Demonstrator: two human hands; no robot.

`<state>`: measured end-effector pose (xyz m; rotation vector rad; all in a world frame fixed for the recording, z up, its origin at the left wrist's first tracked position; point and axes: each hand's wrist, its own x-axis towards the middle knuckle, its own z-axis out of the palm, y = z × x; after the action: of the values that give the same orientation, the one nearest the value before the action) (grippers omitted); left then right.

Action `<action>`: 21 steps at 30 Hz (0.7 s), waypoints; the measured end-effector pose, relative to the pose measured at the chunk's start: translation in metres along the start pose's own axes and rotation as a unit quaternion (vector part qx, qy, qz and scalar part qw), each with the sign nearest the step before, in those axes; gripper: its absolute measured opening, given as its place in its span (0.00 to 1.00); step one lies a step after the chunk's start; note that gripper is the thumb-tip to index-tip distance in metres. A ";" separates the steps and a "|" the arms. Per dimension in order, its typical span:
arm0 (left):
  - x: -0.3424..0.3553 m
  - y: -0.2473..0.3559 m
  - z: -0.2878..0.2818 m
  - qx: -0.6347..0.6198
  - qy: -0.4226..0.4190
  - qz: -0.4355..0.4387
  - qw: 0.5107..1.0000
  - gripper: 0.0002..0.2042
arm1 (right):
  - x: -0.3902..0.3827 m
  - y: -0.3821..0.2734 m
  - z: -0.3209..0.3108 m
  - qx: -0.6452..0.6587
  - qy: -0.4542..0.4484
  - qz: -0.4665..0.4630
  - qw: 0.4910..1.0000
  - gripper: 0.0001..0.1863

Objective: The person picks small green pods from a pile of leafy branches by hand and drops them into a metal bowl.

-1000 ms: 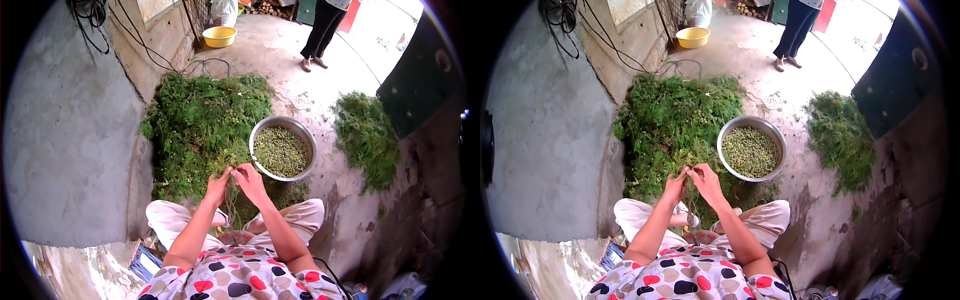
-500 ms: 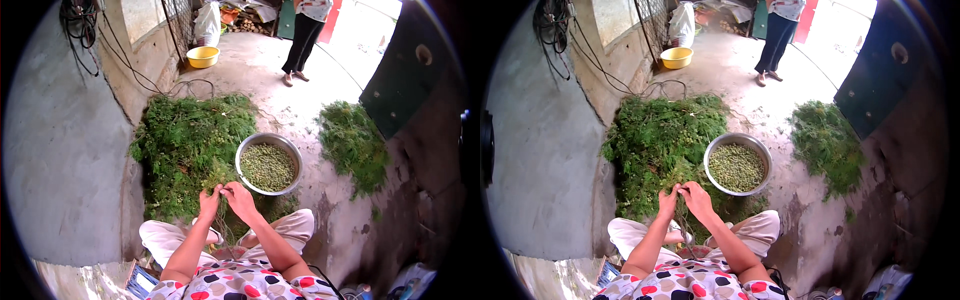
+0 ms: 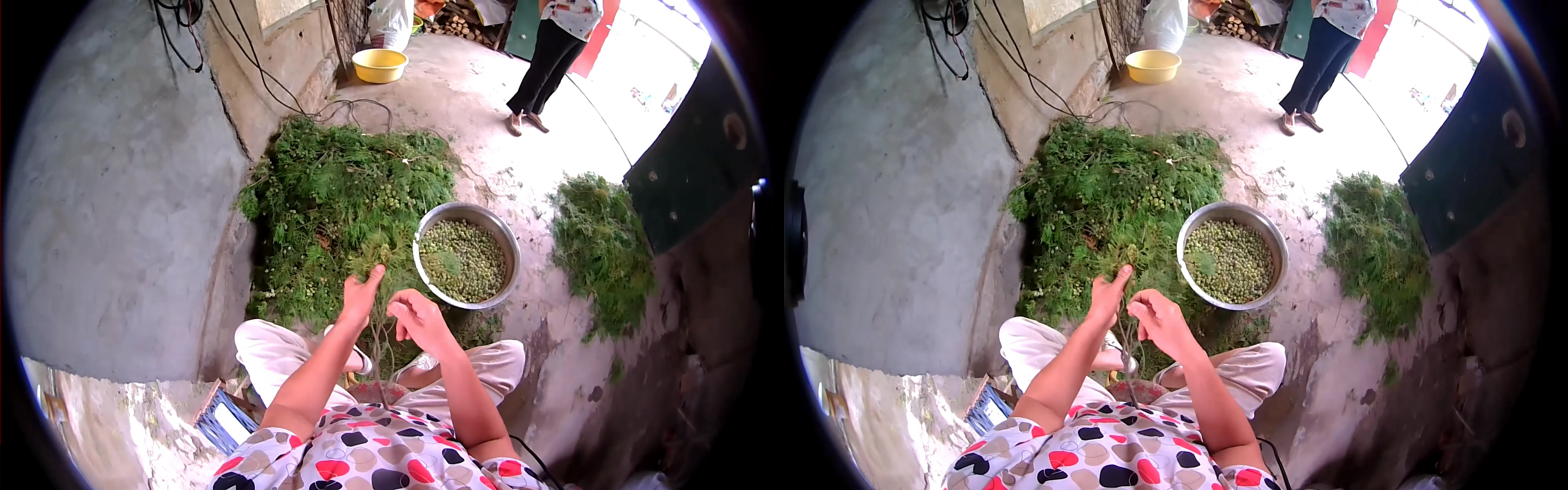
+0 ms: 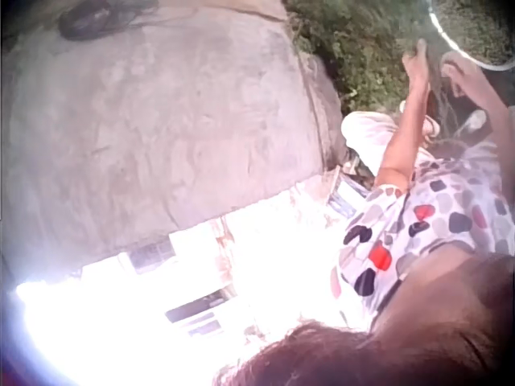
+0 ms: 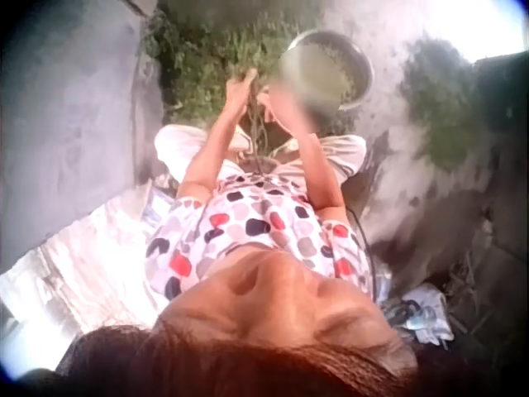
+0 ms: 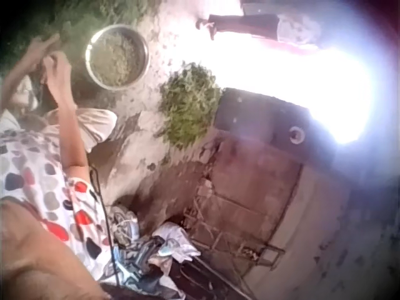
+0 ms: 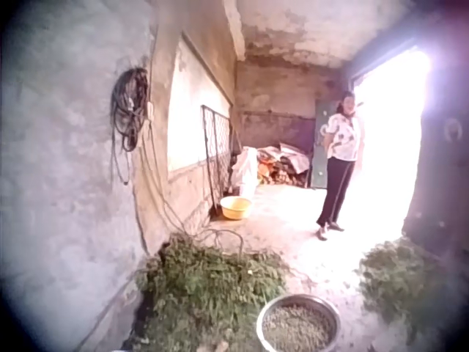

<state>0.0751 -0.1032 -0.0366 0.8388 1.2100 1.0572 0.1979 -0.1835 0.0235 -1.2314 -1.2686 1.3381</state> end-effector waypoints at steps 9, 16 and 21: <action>-0.002 0.009 -0.006 -0.109 -0.026 -0.056 0.992 0.35 | 0.028 -0.001 -0.082 -0.624 0.389 -0.151 0.660 0.16; -0.016 0.022 -0.001 -0.148 -0.051 -0.095 0.983 0.40 | 0.025 -0.010 -0.023 -0.370 0.213 -0.303 0.852 0.08; -0.012 0.011 -0.006 0.006 -0.079 -0.045 0.996 0.28 | 0.033 -0.020 -0.013 -0.505 0.170 -0.287 0.796 0.10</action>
<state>0.0673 -0.1116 -0.0235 0.8527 1.1102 0.8948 0.2066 -0.1474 0.0411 -1.4696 -1.9387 -0.1070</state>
